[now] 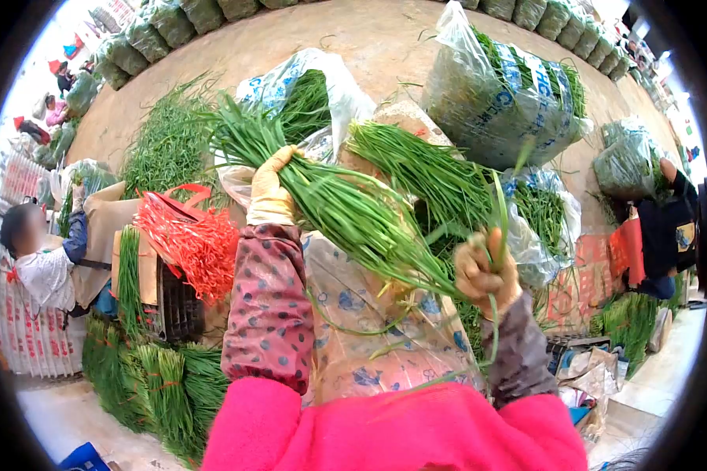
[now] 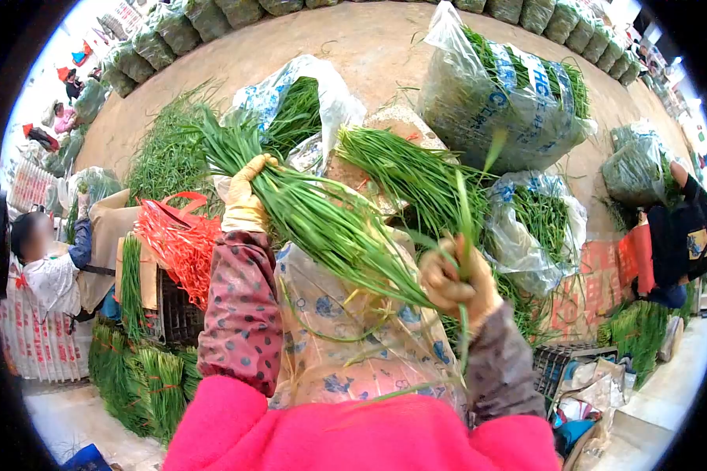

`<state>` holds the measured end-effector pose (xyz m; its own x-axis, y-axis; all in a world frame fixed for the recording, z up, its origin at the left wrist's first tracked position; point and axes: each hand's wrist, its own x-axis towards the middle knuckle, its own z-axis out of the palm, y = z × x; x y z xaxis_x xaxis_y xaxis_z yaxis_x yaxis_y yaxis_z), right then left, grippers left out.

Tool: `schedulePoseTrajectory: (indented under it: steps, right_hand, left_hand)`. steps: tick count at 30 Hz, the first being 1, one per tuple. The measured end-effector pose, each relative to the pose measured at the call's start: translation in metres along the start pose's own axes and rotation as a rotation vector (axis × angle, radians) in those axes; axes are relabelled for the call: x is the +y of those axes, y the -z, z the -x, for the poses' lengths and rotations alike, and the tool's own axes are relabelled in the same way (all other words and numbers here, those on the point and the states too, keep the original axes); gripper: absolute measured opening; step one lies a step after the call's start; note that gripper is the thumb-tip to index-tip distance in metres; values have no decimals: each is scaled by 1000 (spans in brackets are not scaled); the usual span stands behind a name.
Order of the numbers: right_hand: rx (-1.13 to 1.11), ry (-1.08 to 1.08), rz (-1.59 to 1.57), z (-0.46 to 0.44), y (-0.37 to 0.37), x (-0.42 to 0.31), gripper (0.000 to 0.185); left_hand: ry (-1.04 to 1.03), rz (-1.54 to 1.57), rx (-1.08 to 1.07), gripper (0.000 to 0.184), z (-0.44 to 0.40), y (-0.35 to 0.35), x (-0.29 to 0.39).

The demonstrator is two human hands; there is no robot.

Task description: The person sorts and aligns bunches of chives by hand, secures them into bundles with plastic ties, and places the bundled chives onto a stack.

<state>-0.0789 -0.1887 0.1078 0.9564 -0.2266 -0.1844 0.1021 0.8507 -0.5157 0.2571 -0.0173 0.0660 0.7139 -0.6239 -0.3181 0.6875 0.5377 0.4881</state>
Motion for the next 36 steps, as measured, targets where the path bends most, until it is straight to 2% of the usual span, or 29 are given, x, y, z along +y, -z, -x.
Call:
schedulePoseTrajectory:
  steps: [2, 3, 4, 5, 7, 9, 11, 12, 13, 14, 15, 16, 17, 18, 20, 21, 23, 25, 29, 31, 36]
  right_hand:
    - [32, -118, 397, 40, 18, -20, 55]
    - [218, -194, 367, 68, 38, -26, 60]
    - [180, -254, 433, 94, 64, -34, 57]
    - [257, -355, 382, 112, 67, -46, 52]
    - [717, -275, 548, 143, 97, -43, 38]
    - [712, -407, 982, 165, 155, -42, 46]
    - [521, -971, 2129, 141, 116, -56, 63]
    - [664, -1026, 2276, 130, 115, -53, 72]
    - [752, -611, 2237, 115, 103, -52, 66]
    - [652, -204, 2142, 98, 99, -54, 53]
    - [645, -36, 1890, 68, 57, -53, 34]
    - [548, 335, 1611, 42, 29, -39, 21]
    - [356, 479, 1469, 17, 3, -31, 18]
    - [167, 537, 1458, -4, -29, -27, 16]
    - [-47, 559, 1404, -43, -67, -8, 15]
    - [-81, 591, 1408, -60, -82, 2, 13]
    - [28, 457, 1588, -91, -96, 19, 14]
    - [130, 501, 1609, -106, -100, 29, 15]
    - [116, 454, 1578, -113, -110, 34, 18]
    - [203, 221, 1630, -113, -122, 32, 23]
    - [207, 330, 1588, -118, -111, 42, 26]
  left_hand:
    - [-40, -18, 86, 14, -8, 5, 2]
    - [-72, -28, 104, 15, -8, 4, 0]
    - [-86, -72, 58, 16, -8, 8, 1]
    - [-102, -117, 14, 16, -6, 12, 2]
    - [-126, -181, 32, 18, 1, 7, -3]
    - [-58, -30, -60, 19, 3, 2, -14]
    - [-22, -6, -130, 19, 2, -1, -24]
    - [-11, -13, -175, 19, 7, -7, -27]
    - [-2, -20, -221, 18, 14, -17, -30]
    - [-1, -26, -221, 18, 18, -24, -31]
    - [5, -31, -222, 18, 22, -31, -32]
    - [10, -37, -225, 18, 25, -37, -32]
    - [15, -71, -200, 18, 29, -42, -33]
    - [-1, -90, -220, 18, 28, -43, -34]
    - [-4, -115, -239, 20, 34, -51, -37]
    - [-7, -105, -213, 20, 36, -53, -38]
    - [-114, -219, -262, 20, 51, -66, -37]
    - [-152, -256, -252, 21, 57, -66, -34]
    - [-220, -280, -221, 23, 59, -61, -34]
    - [-220, -269, -212, 24, 55, -55, -36]
    - [-221, -294, -302, 28, 54, -57, -38]
